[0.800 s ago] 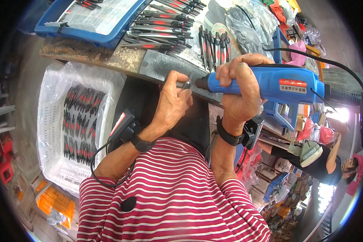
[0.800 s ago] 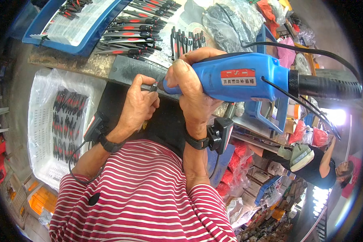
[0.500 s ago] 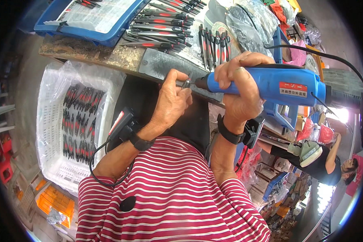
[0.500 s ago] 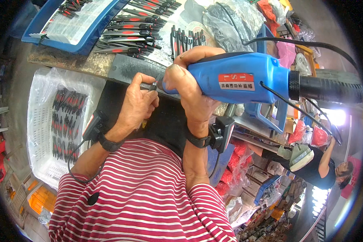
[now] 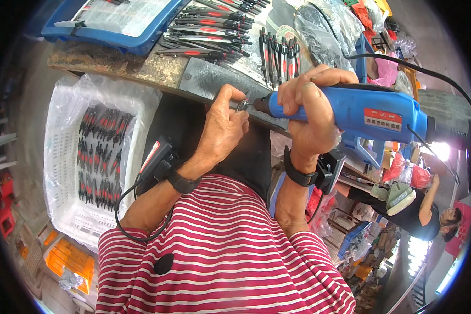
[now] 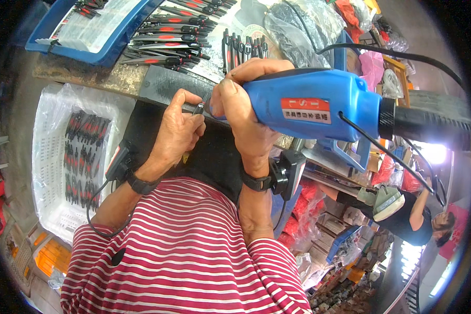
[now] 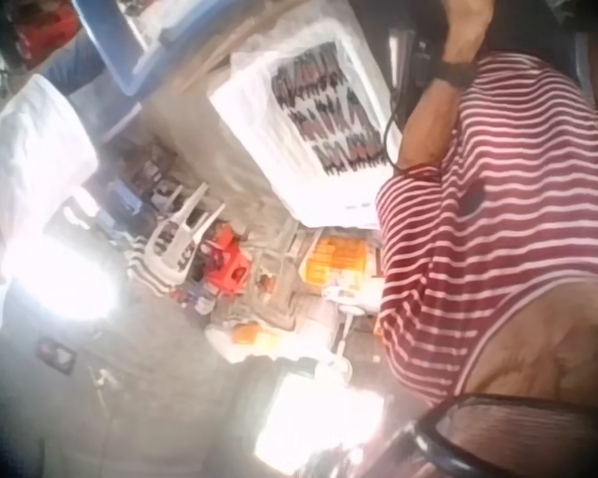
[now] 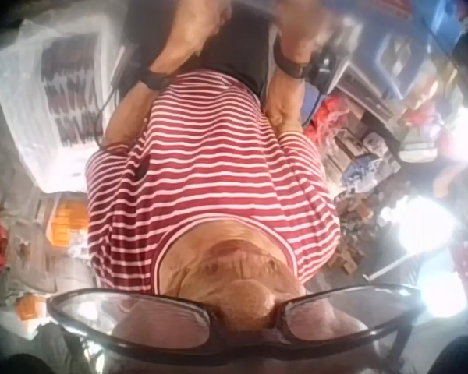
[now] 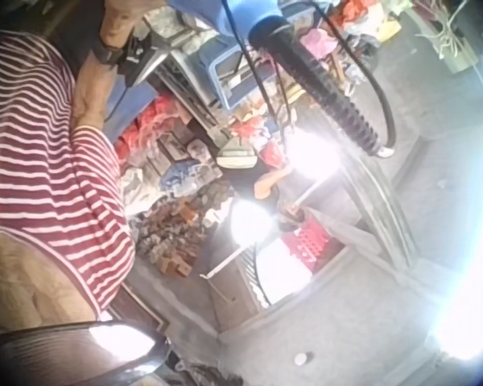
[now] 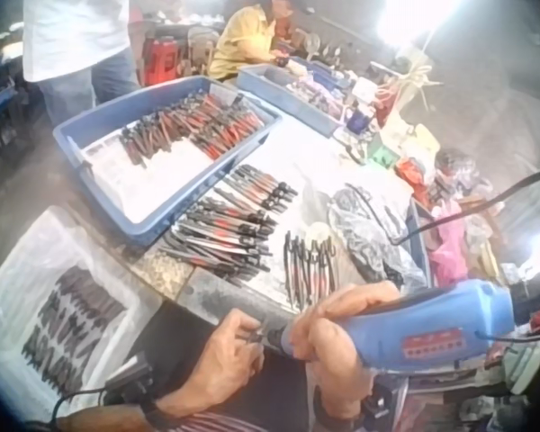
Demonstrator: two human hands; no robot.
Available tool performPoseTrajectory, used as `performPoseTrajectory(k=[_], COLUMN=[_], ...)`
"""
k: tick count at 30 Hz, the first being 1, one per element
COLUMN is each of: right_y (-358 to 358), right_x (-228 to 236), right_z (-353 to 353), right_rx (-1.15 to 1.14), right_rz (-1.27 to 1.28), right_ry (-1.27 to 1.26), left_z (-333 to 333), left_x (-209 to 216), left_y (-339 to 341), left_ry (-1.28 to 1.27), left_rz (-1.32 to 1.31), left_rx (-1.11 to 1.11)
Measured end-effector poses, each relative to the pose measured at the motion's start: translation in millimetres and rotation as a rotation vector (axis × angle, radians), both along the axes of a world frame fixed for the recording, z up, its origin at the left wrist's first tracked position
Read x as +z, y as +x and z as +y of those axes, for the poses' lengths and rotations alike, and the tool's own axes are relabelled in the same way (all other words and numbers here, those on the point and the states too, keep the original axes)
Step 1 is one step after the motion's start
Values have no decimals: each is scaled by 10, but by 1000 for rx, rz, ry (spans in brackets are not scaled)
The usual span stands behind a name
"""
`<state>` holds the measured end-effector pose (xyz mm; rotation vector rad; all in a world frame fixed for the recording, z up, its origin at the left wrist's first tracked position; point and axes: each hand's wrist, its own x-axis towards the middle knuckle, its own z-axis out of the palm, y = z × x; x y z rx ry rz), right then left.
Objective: The person uses a blue heat gun to apply heat to the tip of each pen, then places the heated pens into a white basket. The process is repeated for multiple pens in a repetitive cycle.
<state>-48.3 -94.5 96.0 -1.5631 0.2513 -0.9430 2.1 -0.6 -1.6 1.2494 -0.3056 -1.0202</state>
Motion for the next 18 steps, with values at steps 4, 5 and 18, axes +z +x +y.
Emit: performPoseTrajectory(k=[4, 5, 18], right_y=[27, 41, 42], right_x=[-22, -28, -108], right_z=[-20, -30, -4], right_rx=[0, 15, -143], right_rz=[54, 70, 184], right_ry=[-156, -228, -301], left_z=[-16, -21, -24], left_x=[12, 16, -35], left_y=[-9, -13, -33], left_ry=[-4, 5, -38], left_rz=[-15, -13, 41], left_rx=[39, 49, 30])
